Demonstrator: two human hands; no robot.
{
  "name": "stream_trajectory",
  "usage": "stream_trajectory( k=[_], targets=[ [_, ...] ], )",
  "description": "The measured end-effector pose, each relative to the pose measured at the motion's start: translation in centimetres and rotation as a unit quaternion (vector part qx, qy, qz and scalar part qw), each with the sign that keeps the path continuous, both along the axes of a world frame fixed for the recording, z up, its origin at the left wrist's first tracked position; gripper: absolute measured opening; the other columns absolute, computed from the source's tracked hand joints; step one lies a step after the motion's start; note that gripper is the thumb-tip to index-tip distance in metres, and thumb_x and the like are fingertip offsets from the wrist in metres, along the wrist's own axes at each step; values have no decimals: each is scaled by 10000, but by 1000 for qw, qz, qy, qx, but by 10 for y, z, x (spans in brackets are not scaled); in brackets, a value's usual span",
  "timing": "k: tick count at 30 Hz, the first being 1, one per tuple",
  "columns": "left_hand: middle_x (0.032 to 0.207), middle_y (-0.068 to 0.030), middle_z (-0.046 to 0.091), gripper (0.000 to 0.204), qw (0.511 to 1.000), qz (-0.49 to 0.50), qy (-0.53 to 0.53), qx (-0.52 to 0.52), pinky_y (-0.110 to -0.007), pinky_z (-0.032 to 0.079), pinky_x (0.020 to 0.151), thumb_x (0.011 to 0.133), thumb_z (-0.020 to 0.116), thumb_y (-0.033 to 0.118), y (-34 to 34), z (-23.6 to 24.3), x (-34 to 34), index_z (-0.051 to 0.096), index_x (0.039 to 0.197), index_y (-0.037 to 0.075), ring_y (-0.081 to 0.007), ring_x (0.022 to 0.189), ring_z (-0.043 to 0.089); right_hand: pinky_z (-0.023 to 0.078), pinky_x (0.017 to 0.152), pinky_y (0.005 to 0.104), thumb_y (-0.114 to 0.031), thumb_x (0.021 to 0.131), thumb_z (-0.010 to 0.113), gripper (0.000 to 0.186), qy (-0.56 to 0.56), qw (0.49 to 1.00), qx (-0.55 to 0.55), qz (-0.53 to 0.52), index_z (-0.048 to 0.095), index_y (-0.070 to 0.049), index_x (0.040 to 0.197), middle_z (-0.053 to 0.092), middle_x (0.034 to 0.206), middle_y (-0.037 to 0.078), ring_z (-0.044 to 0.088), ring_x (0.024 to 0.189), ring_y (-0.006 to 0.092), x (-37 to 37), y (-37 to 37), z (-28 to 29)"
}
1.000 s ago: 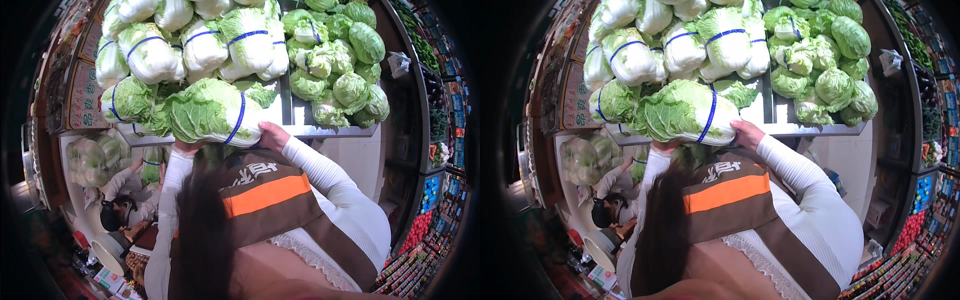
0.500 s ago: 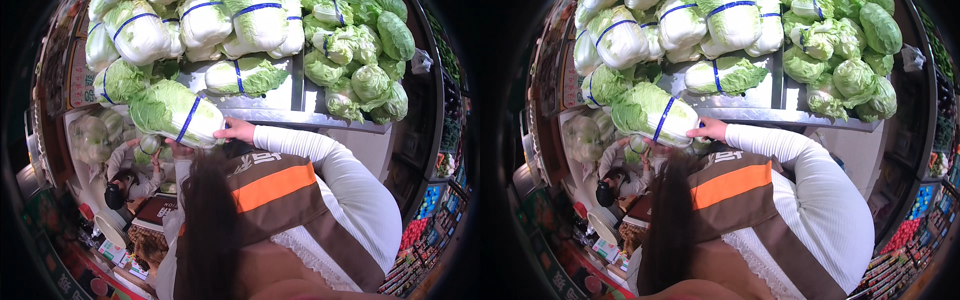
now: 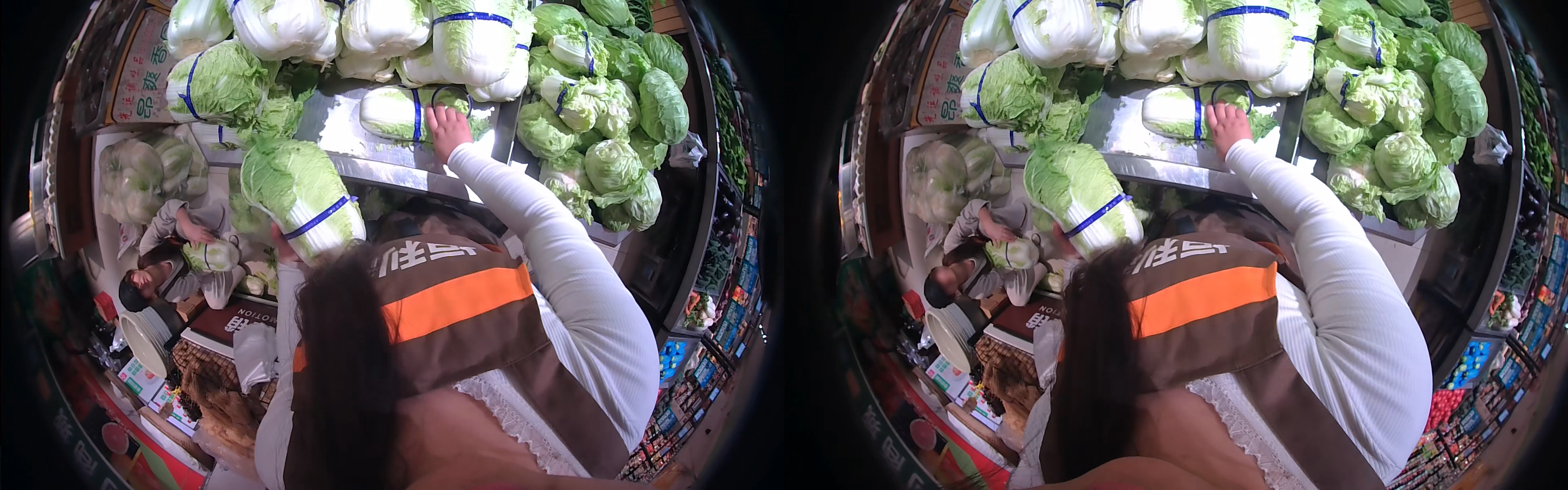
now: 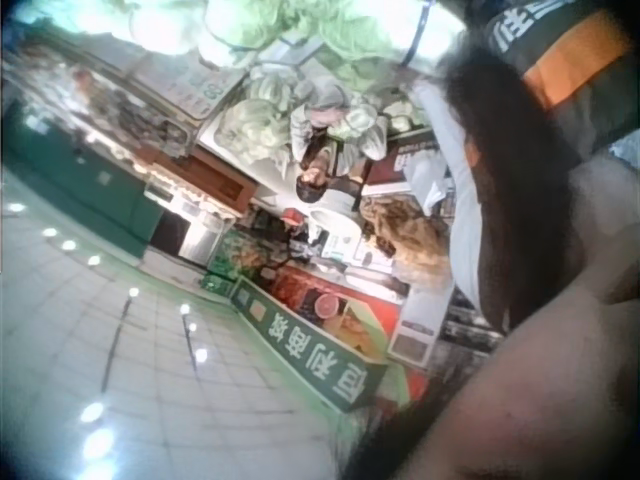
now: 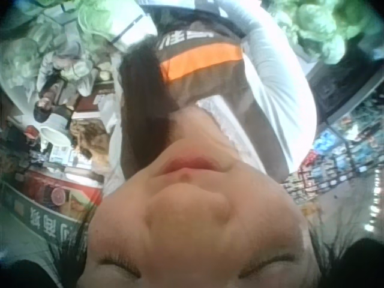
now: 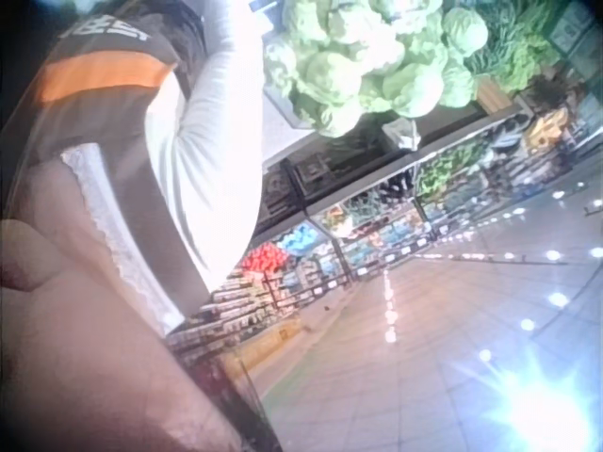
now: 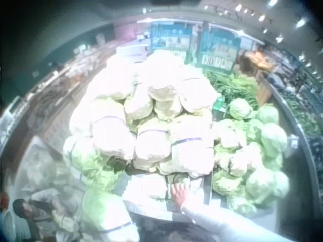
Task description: The person sits on the floor and wraps blue rubber bands around individual cabbages to bundle them. They then lift each bundled cabbage and place it onto a nearby display shelf.
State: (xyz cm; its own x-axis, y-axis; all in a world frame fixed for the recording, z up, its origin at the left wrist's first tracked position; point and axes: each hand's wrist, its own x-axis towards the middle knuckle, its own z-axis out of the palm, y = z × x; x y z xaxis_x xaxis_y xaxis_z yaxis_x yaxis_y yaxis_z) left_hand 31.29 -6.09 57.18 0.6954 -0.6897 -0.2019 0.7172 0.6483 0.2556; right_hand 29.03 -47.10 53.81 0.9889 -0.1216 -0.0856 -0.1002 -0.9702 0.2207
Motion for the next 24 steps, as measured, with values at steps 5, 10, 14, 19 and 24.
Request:
stream_trajectory(
  k=[5,10,14,19,24],
  targets=[
    [1513,-117,411,869,989,-132,-12,67,-475,345,1139,861,618,551,8,-9,40,312,1509,60,-319,1332,455,509,805,412,-218,725,709,658,-20,995,86,37,500,-98,1337,623,1062,113,617,989,284,10,-32,-7],
    [1426,-146,514,829,952,-268,-55,138,-432,393,1113,845,671,501,-12,2,104,388,1465,28,-288,1306,498,527,793,433,-317,686,749,546,-23,967,252,-6,634,-64,1156,664,933,135,651,916,304,-14,-29,59],
    [1419,-153,520,770,910,-366,-26,194,-414,421,1094,861,687,417,-60,14,151,401,1443,2,-299,1252,548,525,833,348,-377,734,733,503,134,773,525,-328,713,-7,1074,722,987,157,687,898,254,-92,-62,117],
    [1322,-116,588,723,766,-522,-282,250,-368,470,1008,851,719,350,-191,15,194,433,1424,15,-229,1149,601,519,746,277,-280,747,754,450,62,622,618,-478,701,52,1046,718,903,111,658,779,149,-215,-92,183],
    [1313,-168,598,954,383,-613,-633,276,-342,438,1013,667,786,605,-360,-10,149,512,1356,4,-267,1163,596,513,751,277,-178,757,753,389,-44,685,545,-481,680,84,1036,699,904,93,625,801,121,-265,-95,228]
  ],
)
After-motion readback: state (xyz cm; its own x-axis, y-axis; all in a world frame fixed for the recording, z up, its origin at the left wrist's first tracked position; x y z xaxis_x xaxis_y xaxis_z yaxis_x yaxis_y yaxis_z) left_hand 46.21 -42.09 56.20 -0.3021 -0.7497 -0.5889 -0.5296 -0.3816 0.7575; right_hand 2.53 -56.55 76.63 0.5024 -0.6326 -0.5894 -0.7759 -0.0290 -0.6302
